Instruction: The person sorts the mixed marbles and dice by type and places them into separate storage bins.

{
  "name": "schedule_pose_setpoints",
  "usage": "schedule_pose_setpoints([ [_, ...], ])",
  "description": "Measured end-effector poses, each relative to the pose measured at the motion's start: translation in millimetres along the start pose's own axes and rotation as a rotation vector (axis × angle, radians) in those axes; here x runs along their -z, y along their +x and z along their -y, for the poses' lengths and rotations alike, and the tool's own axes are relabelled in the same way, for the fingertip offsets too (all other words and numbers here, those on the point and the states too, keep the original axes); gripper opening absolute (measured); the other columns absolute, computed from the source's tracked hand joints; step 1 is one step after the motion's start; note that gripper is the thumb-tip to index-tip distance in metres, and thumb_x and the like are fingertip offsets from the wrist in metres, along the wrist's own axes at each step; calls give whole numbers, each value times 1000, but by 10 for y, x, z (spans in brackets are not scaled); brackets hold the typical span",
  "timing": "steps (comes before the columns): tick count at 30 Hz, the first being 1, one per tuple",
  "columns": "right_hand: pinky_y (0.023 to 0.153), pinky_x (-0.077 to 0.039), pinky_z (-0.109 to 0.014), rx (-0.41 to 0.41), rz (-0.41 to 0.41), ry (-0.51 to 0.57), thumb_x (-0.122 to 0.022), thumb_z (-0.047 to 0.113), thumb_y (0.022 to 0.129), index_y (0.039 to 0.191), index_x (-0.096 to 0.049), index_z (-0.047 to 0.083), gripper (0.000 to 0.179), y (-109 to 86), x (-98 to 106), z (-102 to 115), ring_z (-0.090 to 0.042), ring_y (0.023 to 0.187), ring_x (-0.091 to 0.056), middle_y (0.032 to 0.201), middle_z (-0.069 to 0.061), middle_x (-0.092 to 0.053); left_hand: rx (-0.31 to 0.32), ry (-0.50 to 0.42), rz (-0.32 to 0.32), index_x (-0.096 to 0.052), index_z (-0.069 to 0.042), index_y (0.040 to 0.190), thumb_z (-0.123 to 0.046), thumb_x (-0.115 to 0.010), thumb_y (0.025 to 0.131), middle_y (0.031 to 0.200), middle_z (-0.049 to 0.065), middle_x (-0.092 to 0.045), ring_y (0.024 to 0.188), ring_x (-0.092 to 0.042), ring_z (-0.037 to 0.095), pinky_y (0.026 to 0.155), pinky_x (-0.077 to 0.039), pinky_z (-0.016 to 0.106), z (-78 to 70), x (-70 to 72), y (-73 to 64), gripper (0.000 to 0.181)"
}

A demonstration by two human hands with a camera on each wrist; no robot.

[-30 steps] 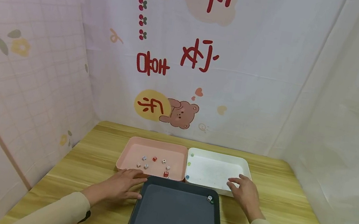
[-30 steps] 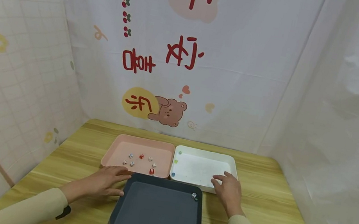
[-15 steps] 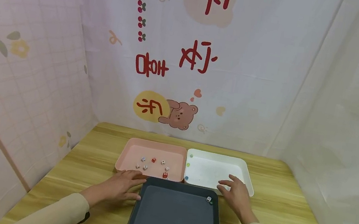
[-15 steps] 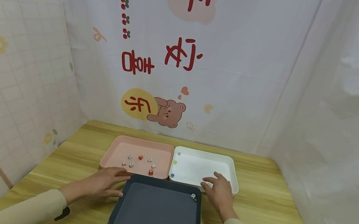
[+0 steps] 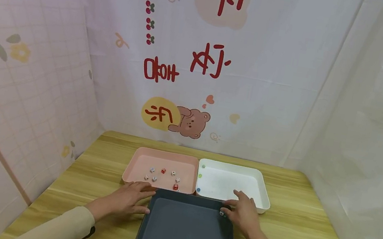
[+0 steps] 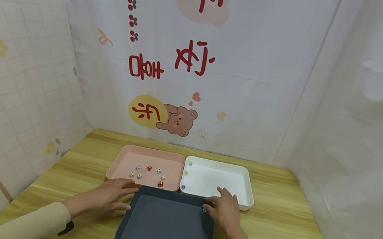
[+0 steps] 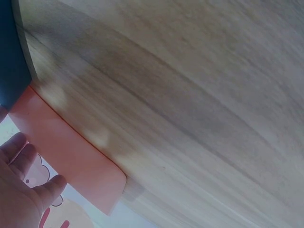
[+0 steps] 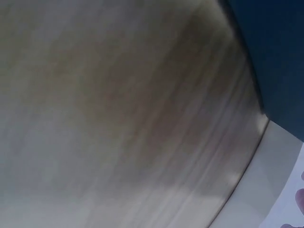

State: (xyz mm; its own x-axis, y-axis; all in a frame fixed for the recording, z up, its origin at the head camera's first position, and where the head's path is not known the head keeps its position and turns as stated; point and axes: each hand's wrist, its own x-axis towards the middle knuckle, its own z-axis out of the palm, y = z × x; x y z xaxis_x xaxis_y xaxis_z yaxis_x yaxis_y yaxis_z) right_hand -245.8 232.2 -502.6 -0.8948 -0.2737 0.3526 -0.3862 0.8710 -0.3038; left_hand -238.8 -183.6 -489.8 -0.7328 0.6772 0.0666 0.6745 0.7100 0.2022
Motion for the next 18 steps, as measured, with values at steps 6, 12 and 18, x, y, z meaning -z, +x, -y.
schedule_pose_setpoints([
  [6,103,-26,-73,-5,41,-75,-82,30,79,93,-80,18,18,-52,-75,32,-45,131,-46,133,-23,-58,11,-6,4,-53,-6,144,-45,-62,96,147,21,-43,136,-39,38,109,-31,59,7,-6,-4,62],
  [12,104,-24,-73,-2,58,-169,-82,34,79,94,-79,16,24,-72,-115,77,-44,131,-45,133,-22,-59,24,-6,20,-52,-8,145,-48,-60,96,148,20,-42,138,-38,36,110,-30,57,29,-31,0,63],
  [18,103,-24,-73,13,98,-240,-81,33,80,92,-79,15,22,-93,-141,111,-44,132,-45,134,-24,-57,16,0,14,-52,-9,144,-51,-58,96,148,20,-42,137,-39,36,109,-31,57,45,-44,4,64],
])
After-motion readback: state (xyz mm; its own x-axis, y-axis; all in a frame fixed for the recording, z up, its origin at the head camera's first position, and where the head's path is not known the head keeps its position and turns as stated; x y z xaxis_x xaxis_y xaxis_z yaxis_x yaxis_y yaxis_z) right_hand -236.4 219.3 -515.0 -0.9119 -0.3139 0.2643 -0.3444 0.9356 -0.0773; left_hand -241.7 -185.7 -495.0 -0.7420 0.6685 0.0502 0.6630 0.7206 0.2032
